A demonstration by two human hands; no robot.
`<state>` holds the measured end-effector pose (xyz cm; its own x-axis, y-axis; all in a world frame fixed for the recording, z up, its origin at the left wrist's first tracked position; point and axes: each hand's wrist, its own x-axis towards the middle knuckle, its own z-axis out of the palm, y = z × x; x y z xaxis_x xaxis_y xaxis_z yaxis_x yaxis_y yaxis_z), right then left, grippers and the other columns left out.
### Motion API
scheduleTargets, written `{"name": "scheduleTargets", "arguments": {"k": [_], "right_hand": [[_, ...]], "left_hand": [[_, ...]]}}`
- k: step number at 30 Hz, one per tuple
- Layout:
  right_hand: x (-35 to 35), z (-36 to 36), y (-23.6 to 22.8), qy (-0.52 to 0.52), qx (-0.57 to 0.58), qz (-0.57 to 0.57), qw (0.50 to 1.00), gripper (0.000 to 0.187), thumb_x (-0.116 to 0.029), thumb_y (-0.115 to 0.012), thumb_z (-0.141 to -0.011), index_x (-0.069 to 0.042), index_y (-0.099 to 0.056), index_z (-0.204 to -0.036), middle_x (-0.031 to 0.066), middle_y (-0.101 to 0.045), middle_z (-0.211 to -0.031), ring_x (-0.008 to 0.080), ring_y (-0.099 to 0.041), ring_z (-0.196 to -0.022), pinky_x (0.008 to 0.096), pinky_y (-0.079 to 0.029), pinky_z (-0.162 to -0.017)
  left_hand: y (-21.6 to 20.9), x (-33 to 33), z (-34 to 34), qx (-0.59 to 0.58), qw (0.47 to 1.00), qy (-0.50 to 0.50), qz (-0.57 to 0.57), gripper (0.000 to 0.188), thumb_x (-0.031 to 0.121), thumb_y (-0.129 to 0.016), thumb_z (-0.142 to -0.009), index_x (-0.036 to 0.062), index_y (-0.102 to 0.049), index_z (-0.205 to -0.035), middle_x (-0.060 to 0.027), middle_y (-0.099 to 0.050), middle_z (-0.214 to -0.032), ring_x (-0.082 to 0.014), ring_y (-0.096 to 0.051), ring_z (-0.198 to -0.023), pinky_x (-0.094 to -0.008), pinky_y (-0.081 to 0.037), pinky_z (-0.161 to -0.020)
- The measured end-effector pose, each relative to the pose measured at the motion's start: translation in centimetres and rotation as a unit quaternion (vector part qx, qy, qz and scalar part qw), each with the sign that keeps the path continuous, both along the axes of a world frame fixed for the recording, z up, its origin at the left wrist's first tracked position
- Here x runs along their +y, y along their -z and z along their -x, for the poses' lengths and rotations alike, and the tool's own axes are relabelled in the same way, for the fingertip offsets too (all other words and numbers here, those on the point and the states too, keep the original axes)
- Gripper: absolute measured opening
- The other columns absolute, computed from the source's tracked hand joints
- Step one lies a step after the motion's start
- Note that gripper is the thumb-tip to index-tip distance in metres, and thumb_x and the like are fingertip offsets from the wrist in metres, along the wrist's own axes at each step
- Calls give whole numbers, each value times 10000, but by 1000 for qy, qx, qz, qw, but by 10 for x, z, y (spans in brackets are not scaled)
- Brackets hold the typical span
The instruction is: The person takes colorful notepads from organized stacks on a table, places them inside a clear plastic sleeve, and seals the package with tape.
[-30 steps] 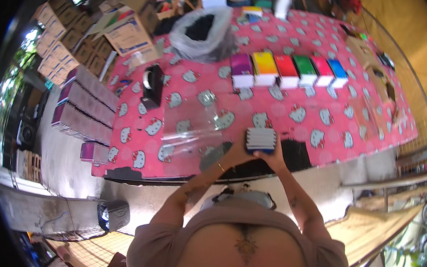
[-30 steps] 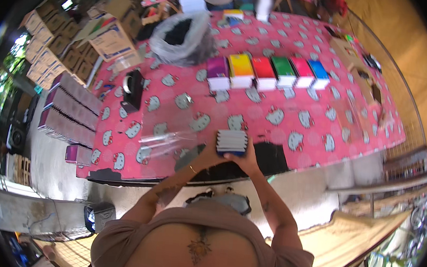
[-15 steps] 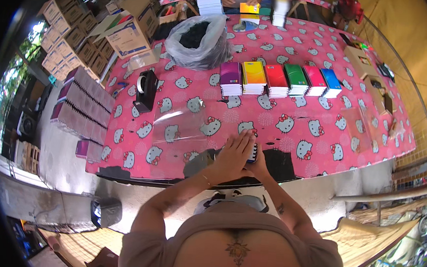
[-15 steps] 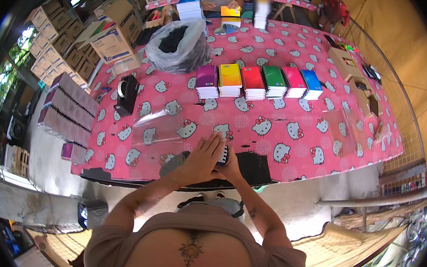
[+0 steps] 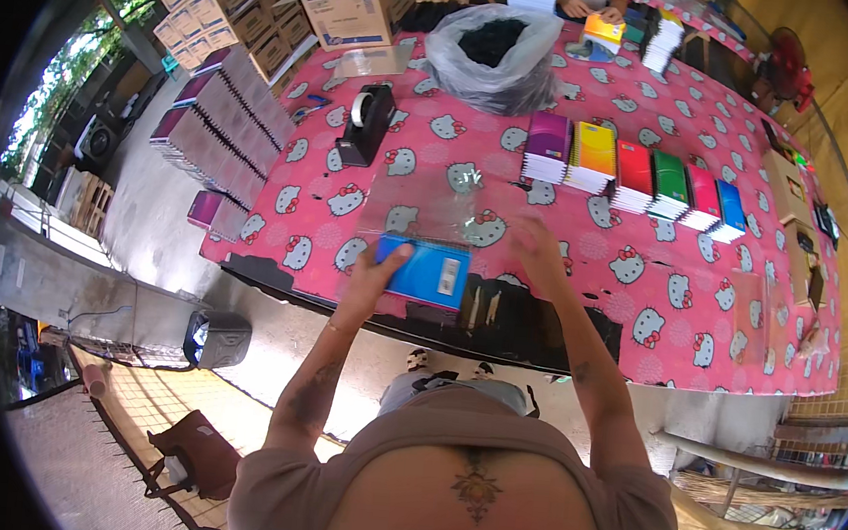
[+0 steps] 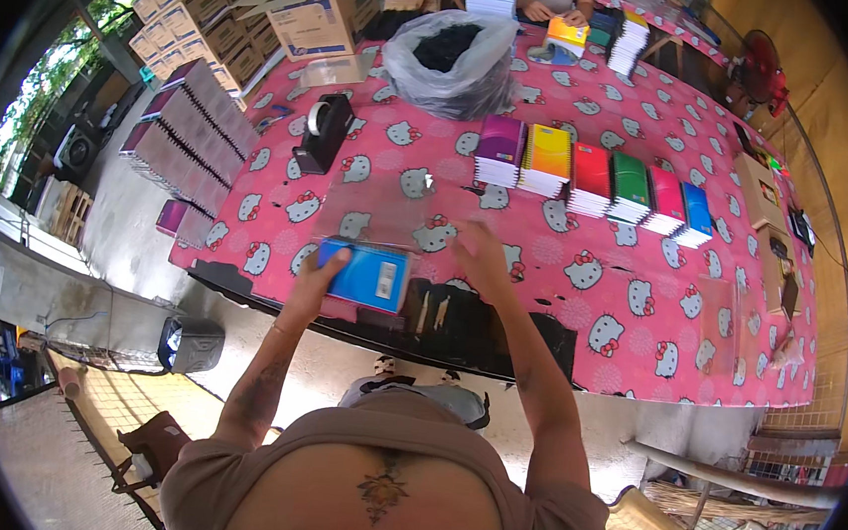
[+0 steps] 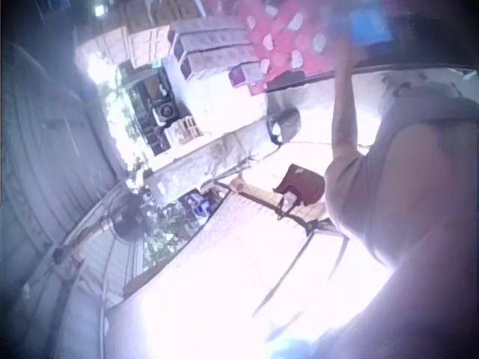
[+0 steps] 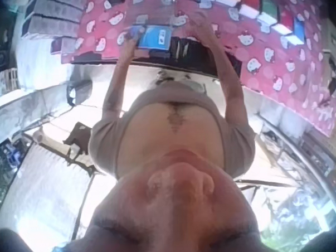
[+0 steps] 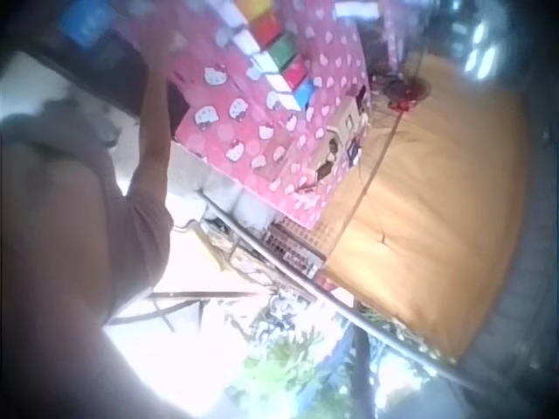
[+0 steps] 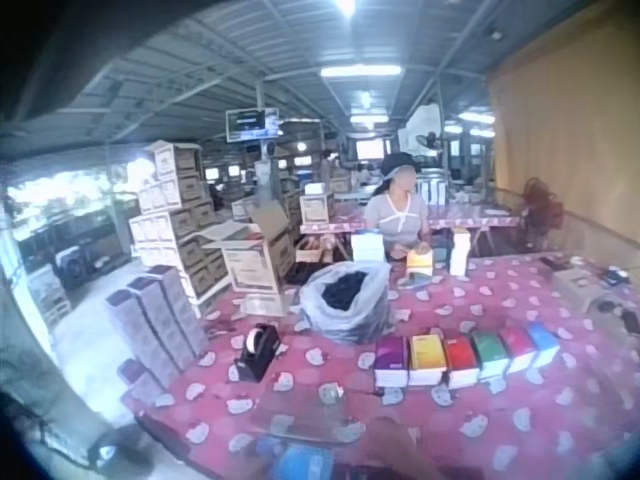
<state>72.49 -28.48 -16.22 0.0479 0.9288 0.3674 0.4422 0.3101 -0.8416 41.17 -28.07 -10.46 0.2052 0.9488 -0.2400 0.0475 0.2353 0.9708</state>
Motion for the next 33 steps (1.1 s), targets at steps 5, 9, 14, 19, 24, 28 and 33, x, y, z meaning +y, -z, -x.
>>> {"name": "scheduleTargets", "arguments": {"k": [5,9,14,19,24,28,33], "right_hand": [[135,66,38,18,-86,-69,994,238,-159,-676,-866,-32,-698,-1066,162,-679,-987,321,-649,-869,447,-512,-776],[184,85,59,125,-307,80,940,102,-107,-687,-804,-88,-685,-905,145,-671,-923,342,-650,-919,446,-496,-793],[179,84,36,130,-255,-96,953,98,-109,-688,-769,-114,-636,-852,98,-681,-873,350,-646,-912,473,-484,-776],[85,132,-38,-61,-241,-37,968,182,-109,-681,-790,-106,-603,-955,113,-679,-1057,332,-638,-1016,473,-487,-867],[5,161,11,-135,-317,-71,936,141,-158,-703,-843,-102,-605,-928,83,-652,-1196,290,-614,-1130,455,-471,-973],[-20,166,32,-193,-284,-8,939,166,-188,-701,-832,-100,-587,-916,73,-641,-1255,297,-575,-1213,462,-443,-1027],[-41,165,27,-199,-295,58,933,218,-273,-710,-844,-98,-582,-863,63,-628,-1294,289,-543,-1263,496,-408,-1060]], "left_hand": [[40,-15,65,-111,985,-114,61,613,418,-737,-890,-40,-562,-1257,-87,-649,-1131,-169,-620,-1015,-332,-508,-904],[74,-16,107,-105,981,-126,99,636,434,-734,-889,-37,-552,-1275,-91,-643,-1142,-173,-611,-1020,-326,-494,-921],[74,-10,132,-101,985,-102,100,623,430,-724,-895,-28,-549,-1280,-92,-634,-1147,-182,-604,-1038,-327,-484,-933],[30,24,171,-175,977,-72,102,593,420,-706,-910,-30,-549,-1263,-105,-636,-1149,-195,-633,-1015,-344,-527,-892],[-43,82,140,-169,985,-32,0,654,451,-732,-880,-56,-539,-1245,-139,-644,-1121,-206,-656,-985,-345,-550,-855],[-50,103,84,-71,997,0,12,723,477,-748,-857,-77,-528,-1266,-143,-649,-1112,-205,-660,-952,-337,-546,-821],[45,118,50,-57,995,71,50,712,502,-773,-821,-83,-596,-1186,-130,-670,-1035,-195,-662,-896,-325,-540,-793]]}}
